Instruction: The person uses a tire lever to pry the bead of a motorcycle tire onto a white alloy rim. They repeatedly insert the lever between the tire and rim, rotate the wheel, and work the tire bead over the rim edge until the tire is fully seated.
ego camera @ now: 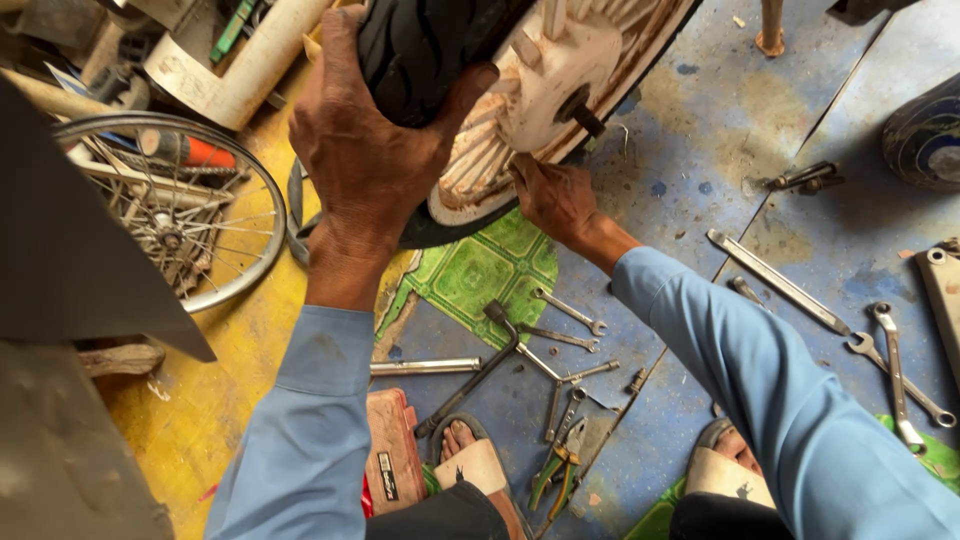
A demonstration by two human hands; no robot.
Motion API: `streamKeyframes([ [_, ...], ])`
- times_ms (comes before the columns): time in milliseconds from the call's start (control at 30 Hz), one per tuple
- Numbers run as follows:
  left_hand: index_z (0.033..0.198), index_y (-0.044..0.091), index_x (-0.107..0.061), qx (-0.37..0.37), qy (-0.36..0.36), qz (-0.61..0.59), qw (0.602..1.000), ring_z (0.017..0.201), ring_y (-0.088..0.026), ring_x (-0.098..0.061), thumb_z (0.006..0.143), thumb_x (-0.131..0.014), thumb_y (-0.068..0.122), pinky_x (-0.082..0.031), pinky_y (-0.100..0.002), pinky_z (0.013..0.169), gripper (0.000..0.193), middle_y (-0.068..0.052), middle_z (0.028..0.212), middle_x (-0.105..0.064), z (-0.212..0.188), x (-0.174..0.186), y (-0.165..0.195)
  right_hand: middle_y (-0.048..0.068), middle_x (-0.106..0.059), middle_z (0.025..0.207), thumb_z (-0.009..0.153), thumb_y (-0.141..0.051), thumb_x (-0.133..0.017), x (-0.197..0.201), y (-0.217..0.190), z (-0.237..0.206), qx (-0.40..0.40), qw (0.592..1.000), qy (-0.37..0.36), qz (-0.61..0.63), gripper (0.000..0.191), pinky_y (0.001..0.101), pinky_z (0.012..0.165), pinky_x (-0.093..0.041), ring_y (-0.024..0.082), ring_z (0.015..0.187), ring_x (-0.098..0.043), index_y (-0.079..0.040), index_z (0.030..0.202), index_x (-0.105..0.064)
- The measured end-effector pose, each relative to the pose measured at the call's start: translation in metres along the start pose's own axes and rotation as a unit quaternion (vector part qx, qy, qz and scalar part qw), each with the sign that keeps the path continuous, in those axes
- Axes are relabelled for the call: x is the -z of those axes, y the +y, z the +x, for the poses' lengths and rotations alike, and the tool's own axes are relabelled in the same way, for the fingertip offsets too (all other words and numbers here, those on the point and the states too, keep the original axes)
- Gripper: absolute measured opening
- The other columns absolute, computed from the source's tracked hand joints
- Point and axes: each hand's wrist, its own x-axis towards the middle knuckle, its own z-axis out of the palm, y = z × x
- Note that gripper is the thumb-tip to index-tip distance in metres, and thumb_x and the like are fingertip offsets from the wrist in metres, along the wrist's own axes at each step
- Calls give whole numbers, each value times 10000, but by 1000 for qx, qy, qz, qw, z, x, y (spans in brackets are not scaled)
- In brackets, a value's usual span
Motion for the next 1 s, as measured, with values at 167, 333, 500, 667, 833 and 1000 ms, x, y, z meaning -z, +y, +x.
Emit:
streamKeyframes([
  [167, 1255, 56, -531, 13, -3, 31, 999, 893, -259, -778, 940, -898, 612, -615, -388, 767, 738, -98, 1018, -737, 10, -3, 5, 136, -749, 882, 970, -106, -697, 1, -6, 4, 5, 997, 72, 11, 214, 364, 579, -572, 274, 675, -721, -45, 1170, -651],
  [333, 1204, 53, -532, 15, -11, 35, 999, 891, -256, -777, 958, -901, 620, -614, -391, 775, 720, -90, 1008, -737, 11, -2, 5, 126, -747, 870, 964, -90, -686, 0, -11, 7, -15, 996, 87, 19, 180, 375, 578, -565, 275, 662, -719, -45, 1135, -659],
  [500, 1245, 59, -533, 19, -15, 26, 999, 892, -247, -779, 926, -873, 596, -621, -380, 774, 711, -90, 1020, -737, 10, -3, 4, 108, -736, 847, 978, -88, -694, -1, -12, 7, -18, 996, 84, 31, 134, 376, 578, -559, 276, 656, -710, -63, 1099, -644],
  [667, 1228, 60, -538, 20, -14, 30, 999, 896, -243, -780, 922, -874, 602, -621, -387, 788, 708, -85, 1022, -738, 11, -3, 5, 111, -741, 857, 971, -67, -693, -2, -13, 6, -17, 995, 93, 36, 168, 368, 568, -562, 267, 649, -713, -46, 1128, -639],
  [833, 1244, 50, -545, 15, -16, 26, 999, 912, -234, -788, 933, -870, 596, -627, -382, 811, 708, -84, 1044, -744, 11, -3, 6, 103, -747, 873, 977, -72, -695, -4, -15, 5, -20, 993, 113, 30, 134, 367, 600, -569, 270, 696, -727, -66, 1095, -634],
  [1000, 1259, 34, -542, 15, -16, 27, 999, 923, -240, -786, 937, -872, 588, -627, -386, 821, 721, -96, 1057, -740, 10, -3, 5, 110, -737, 804, 968, -75, -706, -6, -14, 4, -38, 993, 106, 22, 125, 363, 584, -565, 263, 655, -723, -65, 1077, -645],
])
